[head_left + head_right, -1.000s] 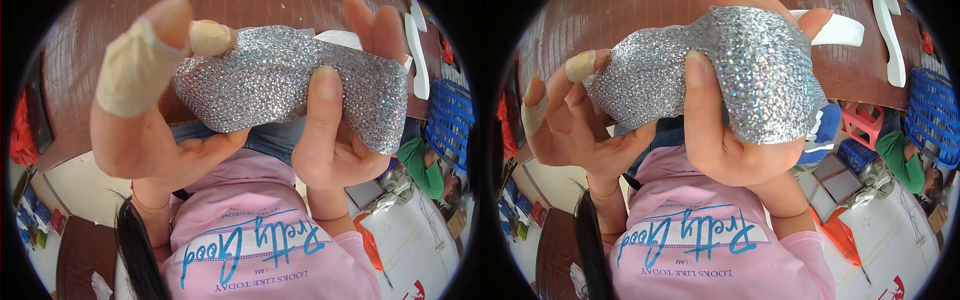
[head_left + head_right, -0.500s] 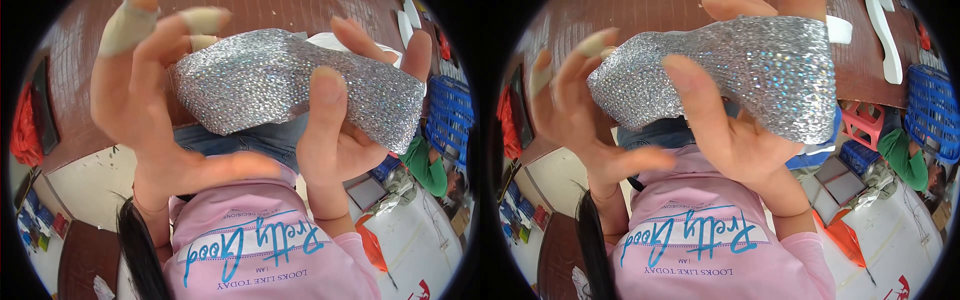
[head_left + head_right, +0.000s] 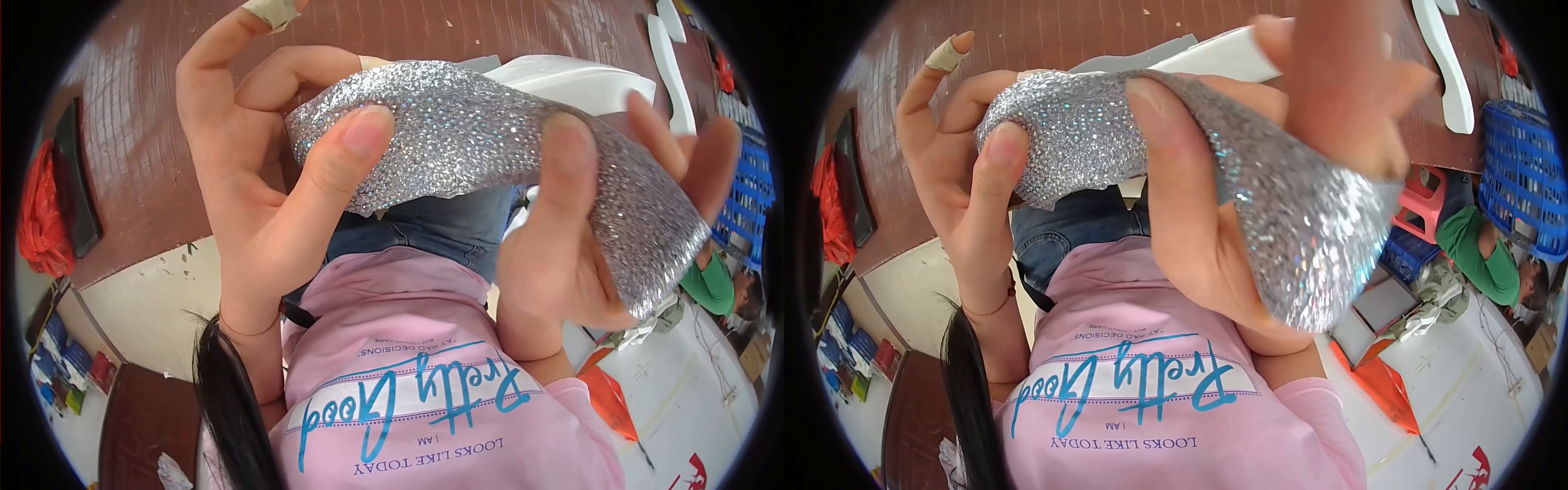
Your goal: The recorder trims and prepares sparkly shoe upper materials using scissors at a workbench.
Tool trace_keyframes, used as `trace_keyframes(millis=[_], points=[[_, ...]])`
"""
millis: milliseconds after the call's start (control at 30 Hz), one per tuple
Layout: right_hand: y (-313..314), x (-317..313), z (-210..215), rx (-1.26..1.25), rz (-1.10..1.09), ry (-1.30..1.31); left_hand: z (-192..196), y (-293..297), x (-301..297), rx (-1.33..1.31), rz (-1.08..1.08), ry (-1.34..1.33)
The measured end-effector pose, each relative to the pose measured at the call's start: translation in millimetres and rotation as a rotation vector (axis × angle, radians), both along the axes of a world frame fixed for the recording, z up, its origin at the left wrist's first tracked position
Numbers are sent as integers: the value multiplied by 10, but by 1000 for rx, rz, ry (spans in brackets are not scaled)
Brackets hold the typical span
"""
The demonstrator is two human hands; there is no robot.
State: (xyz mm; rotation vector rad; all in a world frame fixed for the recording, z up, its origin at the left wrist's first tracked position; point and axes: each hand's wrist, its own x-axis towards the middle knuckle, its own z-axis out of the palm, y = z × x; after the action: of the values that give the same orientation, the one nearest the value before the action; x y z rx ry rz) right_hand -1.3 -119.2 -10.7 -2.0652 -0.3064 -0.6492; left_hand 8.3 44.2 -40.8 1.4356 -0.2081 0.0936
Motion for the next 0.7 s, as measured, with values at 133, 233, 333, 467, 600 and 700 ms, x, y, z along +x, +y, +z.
trace_keyframes(millis=[133, 233, 333, 467, 600, 700], points=[[-6, 7, -28, 1, -45, -33, 46, -45, 1, -54, 13, 30], [2, 12, -49, 10, -73, -61, 99, -55, -7, -61, 1, 86], [8, 13, -57, 19, -90, -81, 149, -66, -14, -69, -10, 139], [2, -1, -39, -98, -63, -18, 201, -83, -10, -191, -13, 219], [91, 20, -129, 51, -157, -63, 248, -107, 6, -13, 23, 224], [71, 39, -153, 66, -150, -83, 230, -127, 11, 59, 57, 213]])
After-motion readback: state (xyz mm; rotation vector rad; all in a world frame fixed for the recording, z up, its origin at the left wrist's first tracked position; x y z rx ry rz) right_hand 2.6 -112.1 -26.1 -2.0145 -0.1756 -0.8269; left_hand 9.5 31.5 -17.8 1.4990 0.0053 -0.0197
